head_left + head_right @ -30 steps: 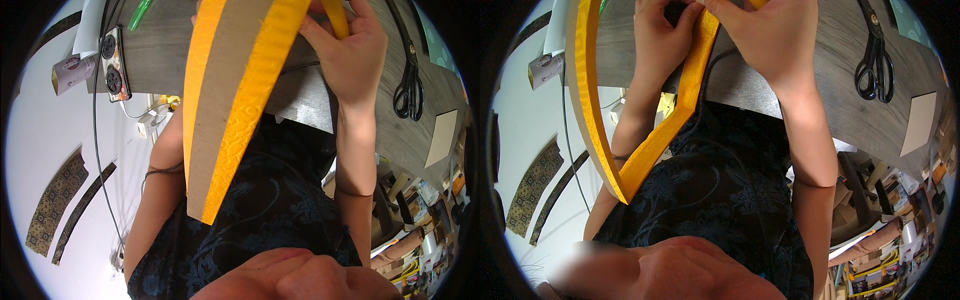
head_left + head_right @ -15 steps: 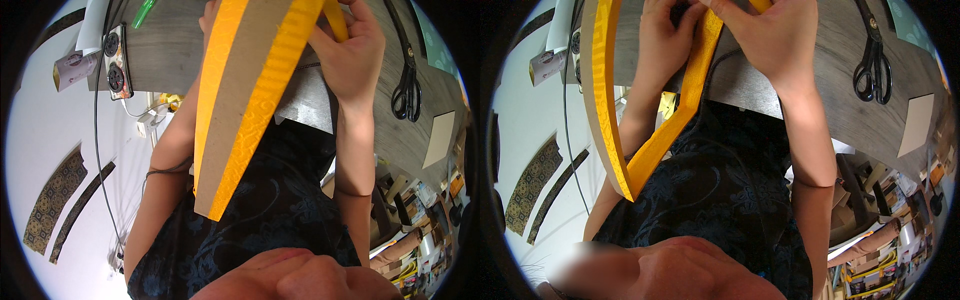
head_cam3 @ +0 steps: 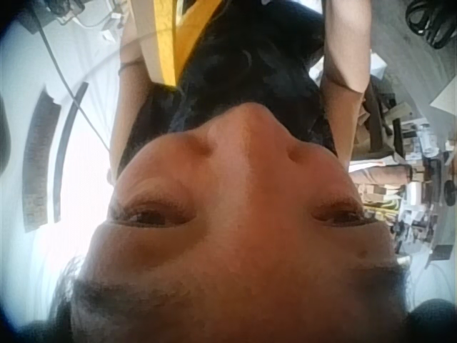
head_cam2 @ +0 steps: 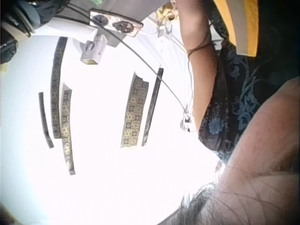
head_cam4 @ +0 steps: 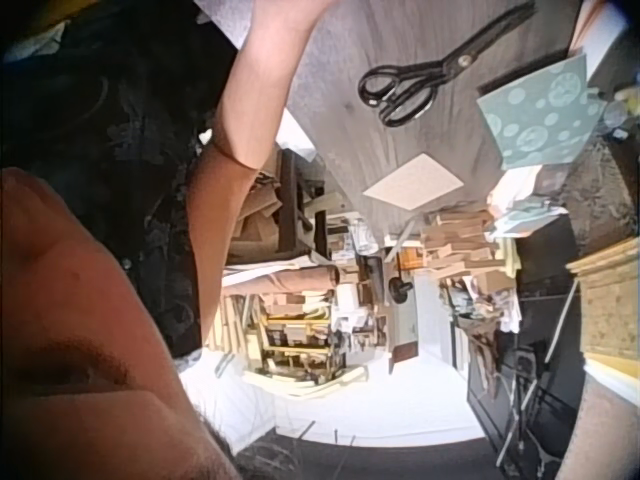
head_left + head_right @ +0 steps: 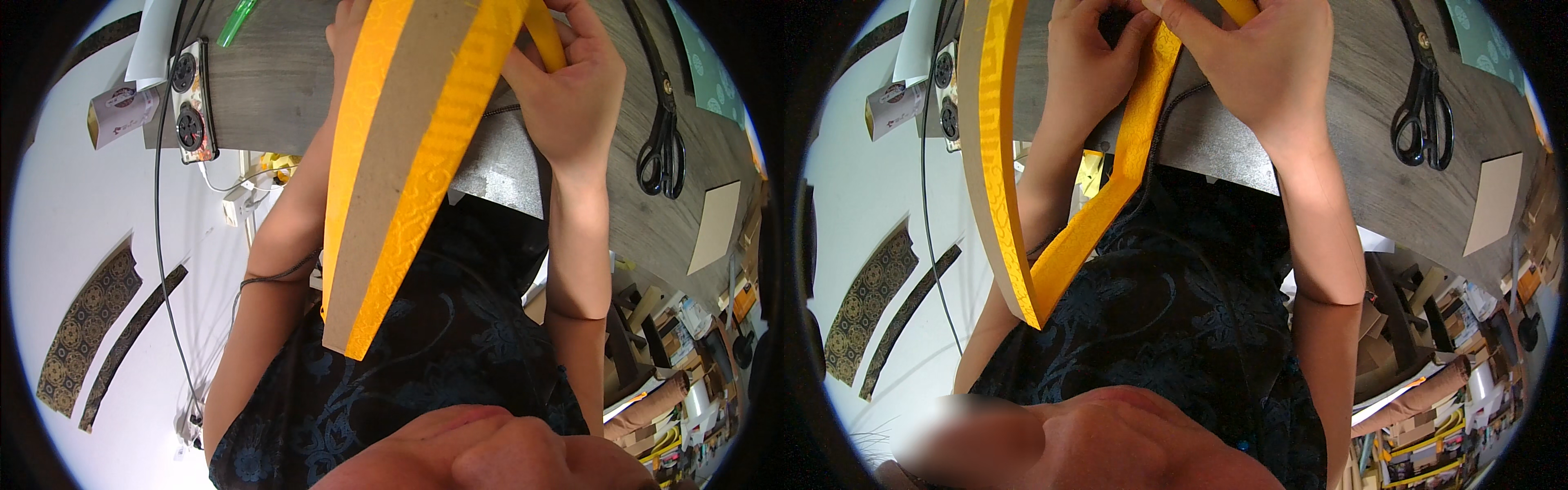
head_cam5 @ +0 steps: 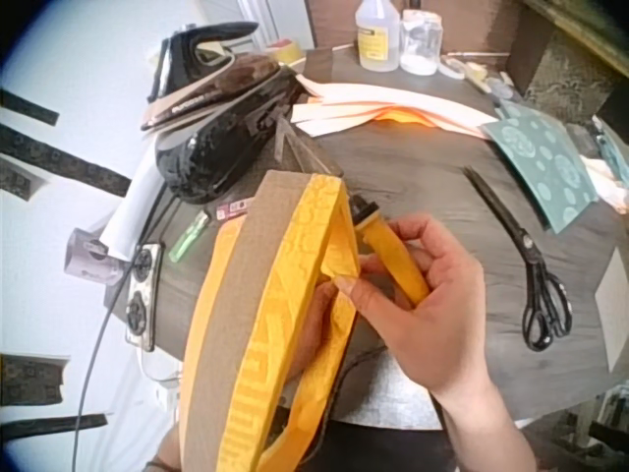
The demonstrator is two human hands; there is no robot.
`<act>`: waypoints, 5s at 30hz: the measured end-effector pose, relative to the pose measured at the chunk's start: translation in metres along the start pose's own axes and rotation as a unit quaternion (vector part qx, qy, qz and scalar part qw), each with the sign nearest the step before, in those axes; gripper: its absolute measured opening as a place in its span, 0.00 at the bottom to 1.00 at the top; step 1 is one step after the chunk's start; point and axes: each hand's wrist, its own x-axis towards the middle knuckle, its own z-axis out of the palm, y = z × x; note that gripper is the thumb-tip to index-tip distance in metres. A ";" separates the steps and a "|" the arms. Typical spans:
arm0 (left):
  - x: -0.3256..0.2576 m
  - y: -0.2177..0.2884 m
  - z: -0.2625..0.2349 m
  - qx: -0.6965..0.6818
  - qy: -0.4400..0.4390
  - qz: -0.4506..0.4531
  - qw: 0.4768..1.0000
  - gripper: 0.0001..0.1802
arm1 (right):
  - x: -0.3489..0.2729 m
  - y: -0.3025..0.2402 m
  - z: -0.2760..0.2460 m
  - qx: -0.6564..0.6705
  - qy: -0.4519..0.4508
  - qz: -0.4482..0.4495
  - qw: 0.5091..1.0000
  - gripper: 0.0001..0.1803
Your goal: The person uses a yellow utility knife to trim the edges of a yellow rectangular frame, then uses scissors to trim a dark sheet inside the frame. The person continues to refine the frame edges with the utility knife.
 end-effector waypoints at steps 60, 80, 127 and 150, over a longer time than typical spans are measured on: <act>0.035 0.046 -0.017 -0.267 -0.245 -0.023 0.932 0.31 | -0.051 -0.039 -0.045 -0.542 -0.032 -0.127 0.830 0.05; -0.141 0.002 -0.034 -0.195 0.039 0.148 0.969 0.41 | -0.064 -0.033 -0.034 -0.610 -0.022 -0.163 0.775 0.06; -0.116 -0.031 -0.052 0.219 0.259 0.159 0.927 0.21 | -0.009 -0.058 -0.070 -0.528 -0.267 -0.144 0.793 0.11; -0.104 -0.036 -0.060 0.175 0.138 0.064 0.973 0.17 | 0.019 -0.053 -0.063 -0.484 -0.309 -0.144 0.806 0.09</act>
